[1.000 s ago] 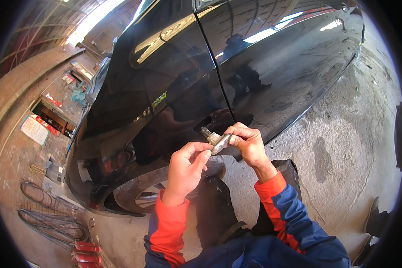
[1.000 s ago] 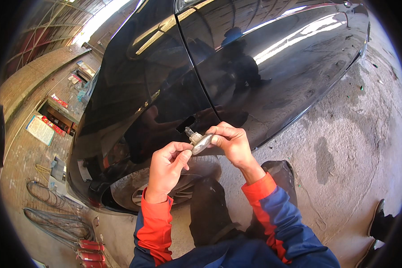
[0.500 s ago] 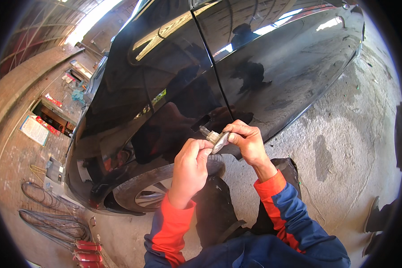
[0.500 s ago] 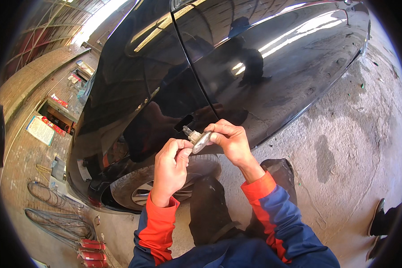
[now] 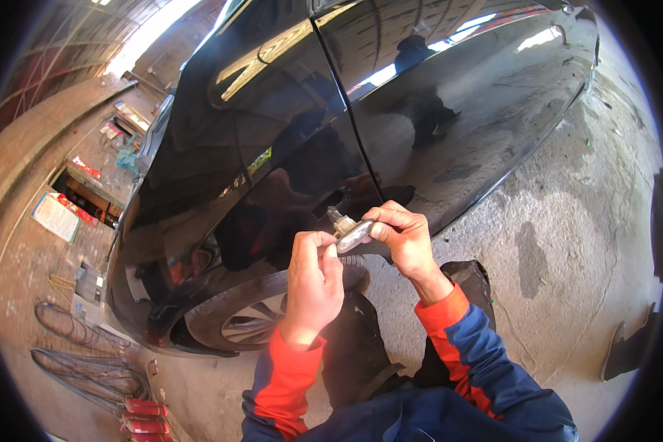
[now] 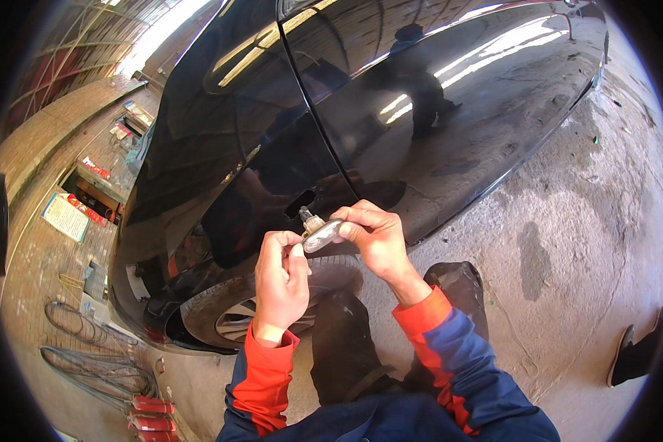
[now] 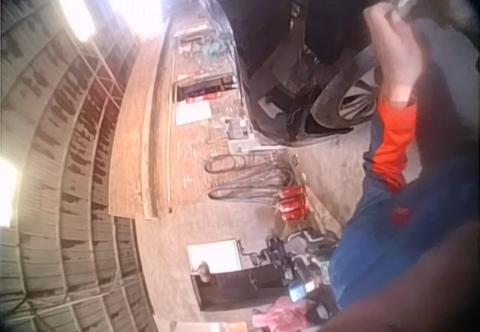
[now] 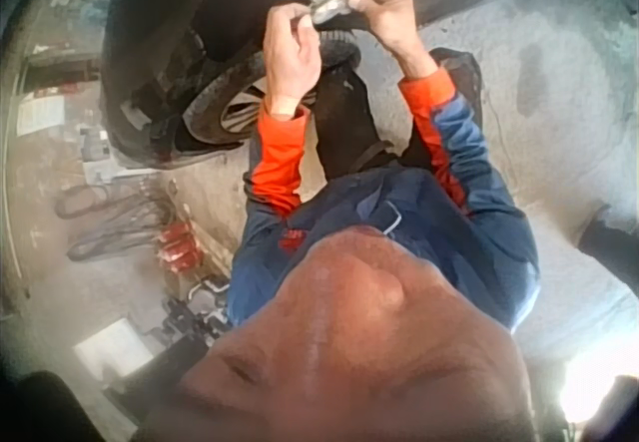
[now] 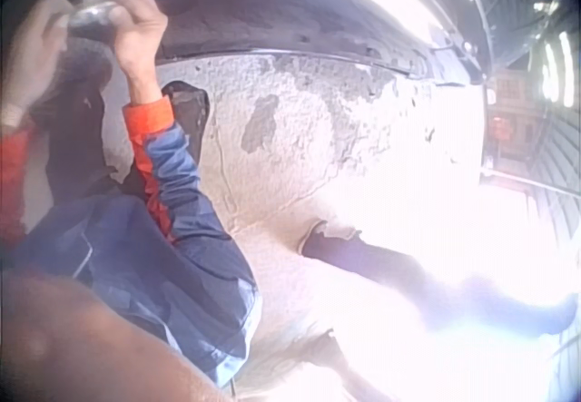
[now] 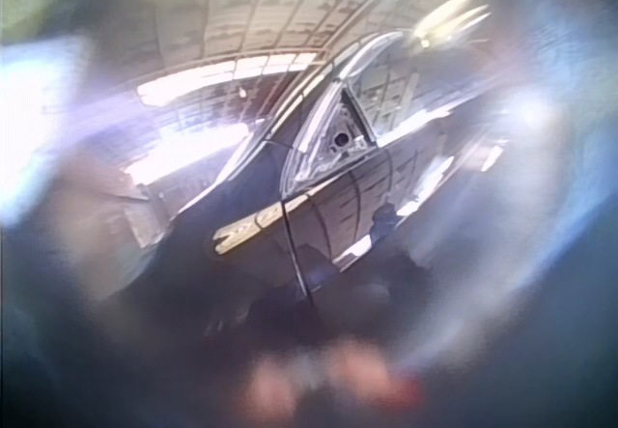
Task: The person inserts a wire into the car door lock hole, then attaches a small metal lock cylinder to the wire and pulls it into place. The person repeatedly adjusts the lock cylinder with both hands to align it with the door.
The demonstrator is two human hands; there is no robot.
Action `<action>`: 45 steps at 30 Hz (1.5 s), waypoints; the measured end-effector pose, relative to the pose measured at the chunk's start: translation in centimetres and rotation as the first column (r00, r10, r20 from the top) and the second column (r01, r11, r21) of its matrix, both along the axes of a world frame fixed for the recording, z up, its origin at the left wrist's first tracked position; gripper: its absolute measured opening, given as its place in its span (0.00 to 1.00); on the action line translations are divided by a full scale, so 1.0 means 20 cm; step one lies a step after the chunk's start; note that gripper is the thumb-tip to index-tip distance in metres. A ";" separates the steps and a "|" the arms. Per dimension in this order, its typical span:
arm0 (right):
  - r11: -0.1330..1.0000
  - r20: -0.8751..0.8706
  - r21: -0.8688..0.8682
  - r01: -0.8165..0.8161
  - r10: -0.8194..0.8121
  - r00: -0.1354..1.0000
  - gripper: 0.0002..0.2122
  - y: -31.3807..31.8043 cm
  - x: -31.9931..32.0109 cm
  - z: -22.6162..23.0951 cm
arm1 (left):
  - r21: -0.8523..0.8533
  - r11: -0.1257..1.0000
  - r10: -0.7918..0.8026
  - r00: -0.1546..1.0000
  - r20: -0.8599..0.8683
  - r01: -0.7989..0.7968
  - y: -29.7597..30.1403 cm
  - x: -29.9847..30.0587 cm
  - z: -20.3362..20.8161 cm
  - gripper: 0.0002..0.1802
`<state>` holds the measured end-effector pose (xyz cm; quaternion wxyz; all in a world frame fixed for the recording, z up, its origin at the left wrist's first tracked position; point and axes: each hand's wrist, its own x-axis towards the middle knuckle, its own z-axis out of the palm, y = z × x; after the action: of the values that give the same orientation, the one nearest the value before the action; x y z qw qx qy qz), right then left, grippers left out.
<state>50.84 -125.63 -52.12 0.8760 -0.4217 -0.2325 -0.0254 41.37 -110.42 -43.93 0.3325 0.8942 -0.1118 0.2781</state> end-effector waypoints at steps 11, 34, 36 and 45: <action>0.999 -0.061 -0.026 0.026 -0.028 0.998 0.11 0.03 -0.06 0.05 | -0.234 0.964 -0.139 0.989 -0.041 0.126 0.05 -0.05 -0.03 0.08; 1.000 0.003 0.006 0.018 -0.018 1.000 0.11 0.03 -0.06 0.03 | -0.441 0.891 -0.126 0.992 -0.018 0.105 0.01 -0.04 -0.06 0.10; 1.000 0.002 0.001 0.006 -0.006 1.000 0.11 0.03 -0.05 0.03 | -0.449 0.888 -0.124 0.992 -0.023 0.100 0.02 -0.05 -0.06 0.09; 1.000 0.009 -0.008 -0.020 0.020 1.000 0.10 0.02 -0.05 0.03 | -0.598 0.799 -0.142 0.985 -0.096 0.057 0.04 -0.06 -0.05 0.08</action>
<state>49.85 -125.27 -51.49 0.8734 -0.4229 -0.2407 -0.0177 40.25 -109.52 -44.98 0.6162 0.7551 -0.0432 0.2197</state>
